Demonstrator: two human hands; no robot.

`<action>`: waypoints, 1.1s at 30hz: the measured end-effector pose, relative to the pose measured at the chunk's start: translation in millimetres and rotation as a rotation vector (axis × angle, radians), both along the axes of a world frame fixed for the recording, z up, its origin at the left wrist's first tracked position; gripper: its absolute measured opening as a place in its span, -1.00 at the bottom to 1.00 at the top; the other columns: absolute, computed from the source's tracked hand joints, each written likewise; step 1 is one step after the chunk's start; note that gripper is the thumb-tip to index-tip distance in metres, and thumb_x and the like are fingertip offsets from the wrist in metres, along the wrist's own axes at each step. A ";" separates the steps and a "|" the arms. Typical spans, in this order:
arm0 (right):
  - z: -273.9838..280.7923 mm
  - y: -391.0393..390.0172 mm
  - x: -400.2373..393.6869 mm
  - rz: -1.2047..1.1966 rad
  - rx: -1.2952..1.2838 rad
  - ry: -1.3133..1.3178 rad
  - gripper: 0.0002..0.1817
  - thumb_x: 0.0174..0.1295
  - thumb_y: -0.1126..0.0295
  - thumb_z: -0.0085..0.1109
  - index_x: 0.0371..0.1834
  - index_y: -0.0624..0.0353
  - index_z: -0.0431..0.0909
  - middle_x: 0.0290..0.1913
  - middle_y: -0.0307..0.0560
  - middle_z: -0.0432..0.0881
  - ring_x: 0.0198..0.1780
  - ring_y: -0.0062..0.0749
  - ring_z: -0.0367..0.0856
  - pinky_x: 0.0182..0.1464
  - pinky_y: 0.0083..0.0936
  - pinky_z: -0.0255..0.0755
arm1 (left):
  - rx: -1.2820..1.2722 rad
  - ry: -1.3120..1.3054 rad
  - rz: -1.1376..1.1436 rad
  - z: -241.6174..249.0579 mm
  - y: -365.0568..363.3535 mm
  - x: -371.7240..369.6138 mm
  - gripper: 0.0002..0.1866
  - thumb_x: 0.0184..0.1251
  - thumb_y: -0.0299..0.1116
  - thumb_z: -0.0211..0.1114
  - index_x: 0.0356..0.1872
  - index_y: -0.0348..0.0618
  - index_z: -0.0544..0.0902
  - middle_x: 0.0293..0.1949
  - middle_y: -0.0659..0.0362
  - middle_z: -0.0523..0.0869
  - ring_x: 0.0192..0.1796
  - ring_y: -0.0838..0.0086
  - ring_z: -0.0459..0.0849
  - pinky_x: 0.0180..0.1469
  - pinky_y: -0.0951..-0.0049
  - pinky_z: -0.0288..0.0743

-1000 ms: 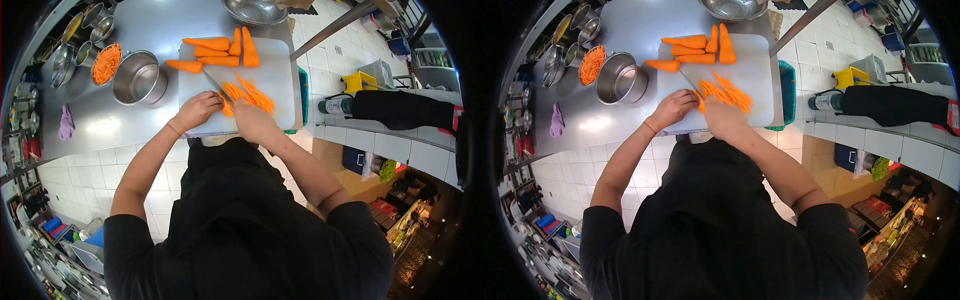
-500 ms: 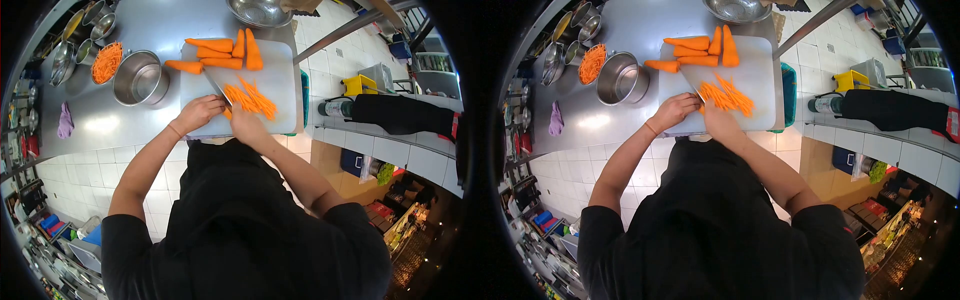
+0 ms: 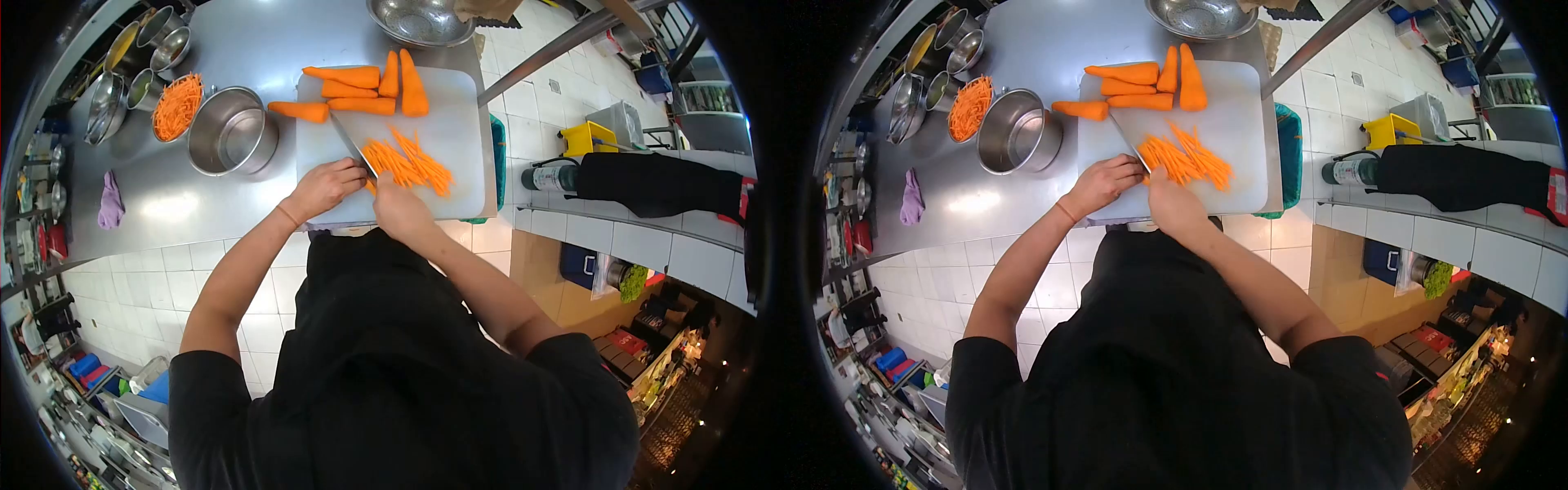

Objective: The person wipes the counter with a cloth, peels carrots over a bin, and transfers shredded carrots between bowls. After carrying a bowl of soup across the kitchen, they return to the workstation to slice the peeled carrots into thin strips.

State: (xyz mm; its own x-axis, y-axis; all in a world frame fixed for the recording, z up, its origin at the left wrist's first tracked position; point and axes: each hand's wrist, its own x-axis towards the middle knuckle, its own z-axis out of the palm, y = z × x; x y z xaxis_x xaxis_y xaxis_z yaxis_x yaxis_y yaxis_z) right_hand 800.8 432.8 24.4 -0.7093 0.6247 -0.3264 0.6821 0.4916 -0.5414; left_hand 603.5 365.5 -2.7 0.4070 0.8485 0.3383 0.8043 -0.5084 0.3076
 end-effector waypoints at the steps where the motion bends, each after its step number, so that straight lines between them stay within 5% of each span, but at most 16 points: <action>1: 7.0 7.9 -4.4 -0.002 -0.003 -0.004 -0.78 0.30 0.50 -0.07 -0.07 0.42 0.36 -0.34 0.45 0.67 -0.24 0.33 0.71 -0.17 0.11 0.55 | -0.013 -0.003 -0.002 0.6 -1.6 1.6 -0.67 0.01 -0.57 0.22 -0.13 -0.22 0.71 -0.02 0.20 0.70 0.16 0.33 0.63 0.12 0.37 0.64; 4: 36.3 16.6 -4.2 0.096 0.035 -0.018 -0.78 0.32 0.47 -0.06 -0.10 0.44 0.35 -0.32 0.50 0.66 -0.22 0.33 0.71 -0.16 0.13 0.53 | -0.045 -0.017 0.016 2.6 -3.2 1.9 -0.67 -0.01 -0.58 0.21 -0.14 -0.22 0.71 -0.01 0.20 0.70 0.16 0.33 0.63 0.11 0.37 0.64; 11: -3.8 23.8 -2.2 0.055 0.001 0.075 -0.75 0.37 0.40 0.02 -0.08 0.42 0.36 -0.27 0.45 0.67 -0.20 0.33 0.70 -0.14 0.19 0.51 | 0.018 -0.032 0.020 -5.2 -4.5 2.7 -0.65 -0.02 -0.58 0.23 -0.12 -0.22 0.70 -0.03 0.19 0.68 0.11 0.31 0.63 0.12 0.38 0.61; 21: 67.7 14.2 7.0 0.258 0.022 -0.149 -0.77 0.29 0.52 -0.06 -0.05 0.45 0.38 -0.27 0.44 0.69 -0.18 0.23 0.74 -0.13 -0.01 0.61 | 0.041 -0.051 0.202 -4.0 -18.4 17.8 -0.65 0.00 -0.56 0.27 -0.10 -0.24 0.71 -0.09 0.16 0.70 0.00 0.28 0.66 0.02 0.36 0.62; 24: 68.2 5.2 9.7 0.223 0.023 -0.131 -0.78 0.28 0.55 -0.04 -0.06 0.45 0.38 -0.26 0.41 0.70 -0.16 0.22 0.74 -0.13 -0.03 0.62 | 0.067 -0.050 0.200 -3.3 -17.6 17.2 -0.66 0.00 -0.55 0.27 -0.11 -0.25 0.71 -0.07 0.15 0.70 0.00 0.30 0.67 0.02 0.36 0.62; 27: 9.4 -0.7 -2.0 0.073 0.037 -0.044 -0.79 0.27 0.58 -0.03 -0.06 0.44 0.38 -0.24 0.40 0.70 -0.15 0.25 0.73 -0.12 -0.01 0.62 | 0.072 -0.045 0.173 -5.2 -17.1 14.9 -0.68 0.01 -0.53 0.28 -0.12 -0.25 0.71 -0.05 0.15 0.71 0.00 0.31 0.67 0.03 0.37 0.63; 33: 27.2 8.4 3.8 0.187 0.074 -0.018 -0.77 0.28 0.57 -0.03 -0.03 0.43 0.39 -0.20 0.47 0.68 -0.11 0.32 0.71 -0.05 0.05 0.59 | 0.048 -0.035 0.172 -5.3 -16.0 12.6 -0.70 0.04 -0.50 0.27 -0.13 -0.26 0.71 -0.03 0.15 0.72 0.02 0.30 0.68 0.04 0.37 0.63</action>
